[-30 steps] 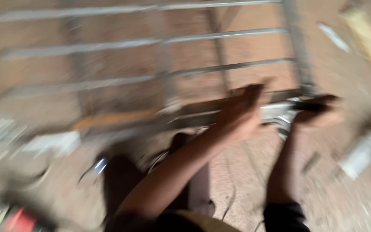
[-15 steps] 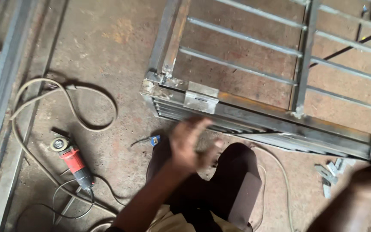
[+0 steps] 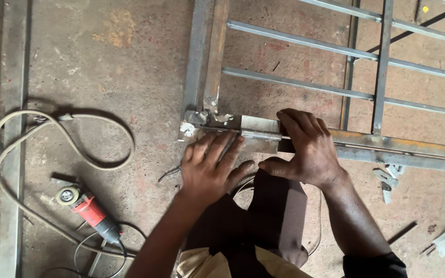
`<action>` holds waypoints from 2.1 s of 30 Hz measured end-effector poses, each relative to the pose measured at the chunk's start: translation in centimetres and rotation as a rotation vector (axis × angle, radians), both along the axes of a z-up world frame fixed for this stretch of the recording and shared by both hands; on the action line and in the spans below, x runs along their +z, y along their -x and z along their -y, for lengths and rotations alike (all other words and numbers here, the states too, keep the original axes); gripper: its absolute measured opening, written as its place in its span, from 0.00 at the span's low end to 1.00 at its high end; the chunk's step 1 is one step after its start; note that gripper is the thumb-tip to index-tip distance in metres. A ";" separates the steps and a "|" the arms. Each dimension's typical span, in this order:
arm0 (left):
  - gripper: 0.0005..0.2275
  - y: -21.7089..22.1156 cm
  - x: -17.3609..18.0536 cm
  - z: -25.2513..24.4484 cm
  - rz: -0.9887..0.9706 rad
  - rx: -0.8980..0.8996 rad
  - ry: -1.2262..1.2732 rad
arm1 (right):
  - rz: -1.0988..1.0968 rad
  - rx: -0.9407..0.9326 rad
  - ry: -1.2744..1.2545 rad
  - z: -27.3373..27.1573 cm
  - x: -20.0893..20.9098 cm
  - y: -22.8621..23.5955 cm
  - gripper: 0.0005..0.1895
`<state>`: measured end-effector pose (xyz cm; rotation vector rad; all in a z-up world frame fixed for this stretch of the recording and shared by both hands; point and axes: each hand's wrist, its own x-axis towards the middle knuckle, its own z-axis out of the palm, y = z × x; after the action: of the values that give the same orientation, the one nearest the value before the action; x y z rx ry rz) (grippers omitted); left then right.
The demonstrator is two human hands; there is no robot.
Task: The person kneels on the floor to position and align metal brackets on a rectangular metal frame. They then stand, pick up a welding torch, and weld the brackets to the frame, producing sparks.
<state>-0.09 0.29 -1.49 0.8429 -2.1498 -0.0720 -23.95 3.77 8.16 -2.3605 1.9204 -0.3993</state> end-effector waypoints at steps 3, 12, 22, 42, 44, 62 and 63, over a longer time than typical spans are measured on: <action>0.27 0.4 0.9 -0.3 0.009 0.049 -0.003 | -0.005 -0.019 -0.030 0.2 0.3 -0.2 0.56; 0.17 0.6 2.3 0.0 -0.024 0.063 -0.047 | 0.082 -0.020 -0.042 0.4 0.7 0.0 0.44; 0.14 0.8 0.8 -0.3 -0.089 0.045 -0.053 | 0.064 0.016 0.004 0.3 0.1 0.6 0.45; 0.12 0.8 -0.2 -0.4 -0.114 0.040 -0.036 | 0.049 0.029 0.015 0.3 -0.2 0.8 0.46; 0.13 0.9 -0.3 -0.4 -0.121 0.042 -0.041 | 0.046 0.028 0.014 0.3 -0.2 0.8 0.46; 0.14 1.0 -0.3 -0.6 -0.124 0.043 -0.064 | 0.047 0.002 0.009 0.2 -0.2 0.8 0.51; 0.17 1.1 -0.3 -0.5 -0.165 0.024 -0.081 | 0.058 -0.004 0.004 0.1 -0.4 0.8 0.54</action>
<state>-1.16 0.76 -1.81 0.8784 -1.9928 -0.2107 -24.79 3.64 7.79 -2.3213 1.9009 -0.4661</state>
